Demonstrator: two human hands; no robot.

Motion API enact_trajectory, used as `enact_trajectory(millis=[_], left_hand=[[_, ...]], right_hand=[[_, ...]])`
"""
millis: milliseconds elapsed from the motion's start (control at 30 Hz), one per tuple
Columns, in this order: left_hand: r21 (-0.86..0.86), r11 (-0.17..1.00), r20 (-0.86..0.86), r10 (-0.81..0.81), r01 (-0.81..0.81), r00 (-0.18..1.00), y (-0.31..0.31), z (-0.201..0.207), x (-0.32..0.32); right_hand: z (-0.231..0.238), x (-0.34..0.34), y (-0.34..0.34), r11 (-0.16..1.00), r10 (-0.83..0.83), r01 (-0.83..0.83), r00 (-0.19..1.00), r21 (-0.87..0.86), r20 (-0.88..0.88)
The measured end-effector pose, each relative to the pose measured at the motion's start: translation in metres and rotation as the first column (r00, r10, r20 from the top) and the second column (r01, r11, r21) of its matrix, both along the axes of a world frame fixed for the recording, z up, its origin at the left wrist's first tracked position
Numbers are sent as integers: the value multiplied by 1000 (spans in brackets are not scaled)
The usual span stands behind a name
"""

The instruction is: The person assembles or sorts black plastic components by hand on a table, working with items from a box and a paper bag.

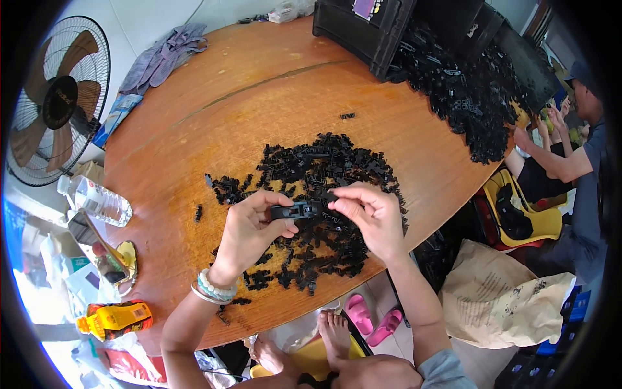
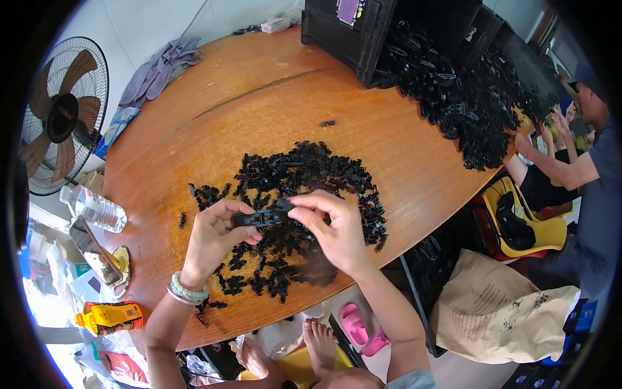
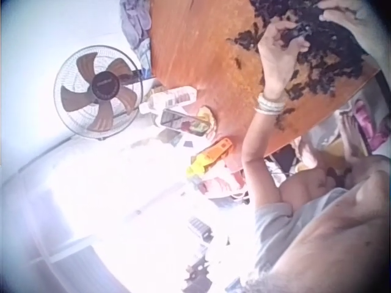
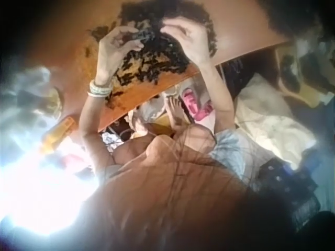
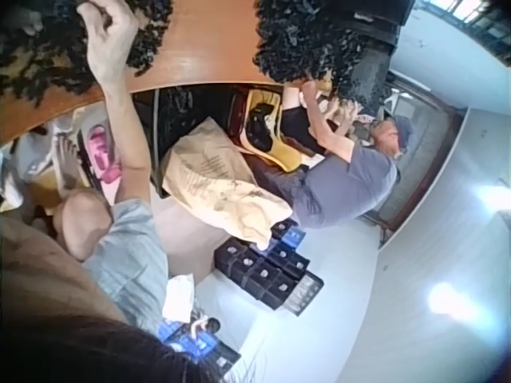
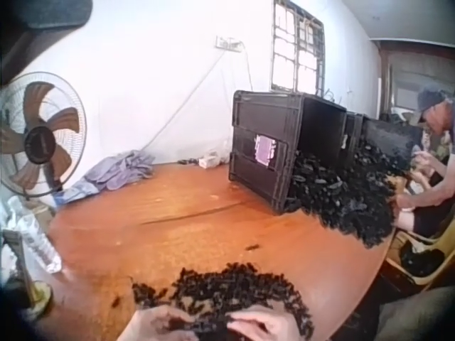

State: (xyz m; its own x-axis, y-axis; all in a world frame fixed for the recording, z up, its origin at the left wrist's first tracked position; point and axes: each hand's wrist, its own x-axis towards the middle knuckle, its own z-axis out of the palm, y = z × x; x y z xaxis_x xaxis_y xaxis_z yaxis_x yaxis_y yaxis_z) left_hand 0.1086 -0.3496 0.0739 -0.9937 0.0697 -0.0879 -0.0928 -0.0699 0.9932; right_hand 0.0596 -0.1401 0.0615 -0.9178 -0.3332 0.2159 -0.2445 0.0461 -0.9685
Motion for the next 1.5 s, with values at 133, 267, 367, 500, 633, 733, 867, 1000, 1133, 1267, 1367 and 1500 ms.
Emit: enact_trajectory(millis=[133, 267, 367, 500, 633, 733, 867, 1000, 1133, 1267, 1367, 1500], left_hand=[[82, 995, 14, -48, 47, 999, -1, 2, 8], [139, 988, 23, -73, 69, 997, -5, 5, 14], [236, 966, 63, -126, 108, 990, -3, 8, 16], [277, 958, 99, -110, 78, 989, -6, 15, 23], [255, 967, 126, -61, 27, 990, -5, 18, 25], [76, 997, -7, 0, 1, 1000, -6, 11, 27], [-65, 996, -81, 58, -63, 995, -3, 18, 29], [-42, 999, -138, 7, -13, 990, 1, 24, 28], [-236, 947, -43, -236, 220, 971, -29, 41, 22], [-227, 971, -124, -104, 73, 987, -52, 33, 19], [-213, 975, -114, -83, 57, 990, -48, 24, 15], [-215, 977, -114, -24, -1, 993, -43, 21, 12]], right_hand=[[4, 10, -12, 998, -2, 24, 944, 61, -331], [5, 17, -19, 986, -21, 92, 896, 139, -444], [4, 21, -22, 963, -15, 182, 769, 196, -639], [3, 26, -29, 924, 22, 280, 640, 260, -768], [7, 30, -30, 894, 50, 338, 578, 294, -814], [7, 27, -32, 958, 54, 149, 743, 244, -667], [0, 37, -33, 985, 173, -168, 978, -47, 114], [9, 38, -29, 989, 140, -130, 977, -67, 161], [13, 43, -15, 929, 361, -370, 906, 1, 220], [7, 69, -3, 402, 822, -892, 451, 208, 348], [-5, 105, -9, 507, 692, -774, 627, 379, 358], [-6, 101, -15, 818, 450, -392, 892, 420, -46]])
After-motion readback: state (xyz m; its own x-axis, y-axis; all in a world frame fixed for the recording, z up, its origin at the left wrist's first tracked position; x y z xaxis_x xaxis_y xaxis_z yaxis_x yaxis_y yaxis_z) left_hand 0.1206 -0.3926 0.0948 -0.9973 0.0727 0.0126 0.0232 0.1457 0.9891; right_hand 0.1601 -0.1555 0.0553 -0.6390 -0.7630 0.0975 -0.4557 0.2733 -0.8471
